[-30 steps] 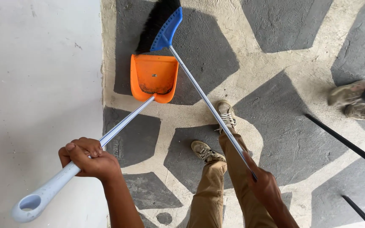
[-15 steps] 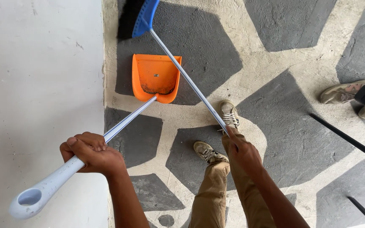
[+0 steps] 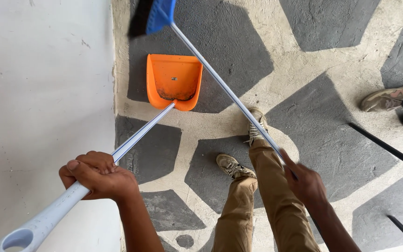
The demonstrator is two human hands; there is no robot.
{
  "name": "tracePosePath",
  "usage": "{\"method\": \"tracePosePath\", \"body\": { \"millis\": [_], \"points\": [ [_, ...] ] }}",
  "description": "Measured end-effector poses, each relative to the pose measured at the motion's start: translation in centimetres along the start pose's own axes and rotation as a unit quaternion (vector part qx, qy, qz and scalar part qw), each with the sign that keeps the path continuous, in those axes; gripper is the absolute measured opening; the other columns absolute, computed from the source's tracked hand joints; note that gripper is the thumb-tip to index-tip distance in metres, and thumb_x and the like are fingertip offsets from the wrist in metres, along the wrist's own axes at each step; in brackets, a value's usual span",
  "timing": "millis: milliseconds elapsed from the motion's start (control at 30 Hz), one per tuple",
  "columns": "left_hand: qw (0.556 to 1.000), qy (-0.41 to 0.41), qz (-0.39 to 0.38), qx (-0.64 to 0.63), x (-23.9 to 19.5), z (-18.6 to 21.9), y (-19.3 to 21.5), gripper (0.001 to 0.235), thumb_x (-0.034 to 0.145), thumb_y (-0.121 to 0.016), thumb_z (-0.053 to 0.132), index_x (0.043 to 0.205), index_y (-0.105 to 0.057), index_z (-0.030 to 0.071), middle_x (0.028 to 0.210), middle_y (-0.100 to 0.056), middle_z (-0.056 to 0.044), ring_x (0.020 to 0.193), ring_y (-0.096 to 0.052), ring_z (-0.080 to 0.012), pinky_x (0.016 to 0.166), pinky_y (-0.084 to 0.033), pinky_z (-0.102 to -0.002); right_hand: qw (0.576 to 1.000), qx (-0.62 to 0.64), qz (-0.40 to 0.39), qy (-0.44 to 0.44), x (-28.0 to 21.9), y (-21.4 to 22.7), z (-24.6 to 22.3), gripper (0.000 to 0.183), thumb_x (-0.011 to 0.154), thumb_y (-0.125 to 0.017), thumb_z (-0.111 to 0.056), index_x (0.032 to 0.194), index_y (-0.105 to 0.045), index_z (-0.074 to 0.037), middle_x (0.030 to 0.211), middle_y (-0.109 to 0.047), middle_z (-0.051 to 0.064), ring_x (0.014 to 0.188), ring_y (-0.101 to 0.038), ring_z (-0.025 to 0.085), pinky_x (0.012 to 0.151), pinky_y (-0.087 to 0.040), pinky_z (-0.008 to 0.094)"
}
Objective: The person sweeps a patterned concrete floor using a broom and dustpan. They gather debris into the dustpan, moving around a wooden chair and a black metal table to clean different sections of the area.
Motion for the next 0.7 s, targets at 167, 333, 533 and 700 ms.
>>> {"method": "tracePosePath", "body": {
  "millis": [167,333,533,700],
  "points": [
    [1.0,-0.002,0.01,0.005,0.2,0.4,-0.8,0.038,0.109,-0.053,0.023,0.08,-0.031,0.011,0.055,-0.027,-0.001,0.047,-0.025,-0.0098,0.045,-0.024,-0.027,0.999,0.026,-0.033,-0.026,11.0,-2.6,-5.6,0.058,0.106,-0.053,-0.012,0.161,-0.035,-0.019,0.054,-0.054,0.0,0.036,-0.037,0.009,0.028,-0.033,0.025],
    [0.999,0.003,0.031,0.021,0.5,0.4,-2.2,0.038,0.109,-0.051,0.022,0.08,-0.03,0.011,0.054,-0.028,-0.003,0.044,-0.026,-0.0119,0.044,-0.024,-0.028,0.994,0.057,-0.058,-0.071,5.0,-2.9,-5.6,0.069,0.099,-0.053,-0.007,0.162,-0.03,-0.024,0.081,-0.075,0.011,0.052,-0.064,0.026,0.049,-0.05,0.044],
    [0.999,-0.006,0.014,0.044,0.4,1.2,-4.6,0.038,0.109,-0.049,0.022,0.08,-0.027,0.01,0.052,-0.025,-0.004,0.044,-0.027,-0.013,0.044,-0.024,-0.03,0.923,-0.007,-0.237,-0.303,-12.6,-3.2,3.3,0.091,0.081,-0.051,-0.014,0.158,-0.028,-0.056,0.072,-0.063,0.009,0.066,-0.061,0.032,0.071,-0.047,0.047],
    [0.999,-0.024,0.018,0.035,1.1,1.1,-4.4,0.039,0.109,-0.051,0.02,0.08,-0.027,0.01,0.053,-0.026,-0.004,0.042,-0.028,-0.0127,0.044,-0.024,-0.029,0.986,-0.062,-0.01,-0.152,-16.0,1.3,2.4,0.049,0.094,-0.059,-0.031,0.142,-0.059,-0.039,0.06,-0.063,-0.004,0.043,-0.054,0.014,0.046,-0.043,0.041]
  ]
}}
Point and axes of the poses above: each hand's wrist, its own x-axis towards the middle knuckle, its own y-axis out of the back of the hand, z = x × y, the point moved 10 cm from there along x, towards the middle knuckle
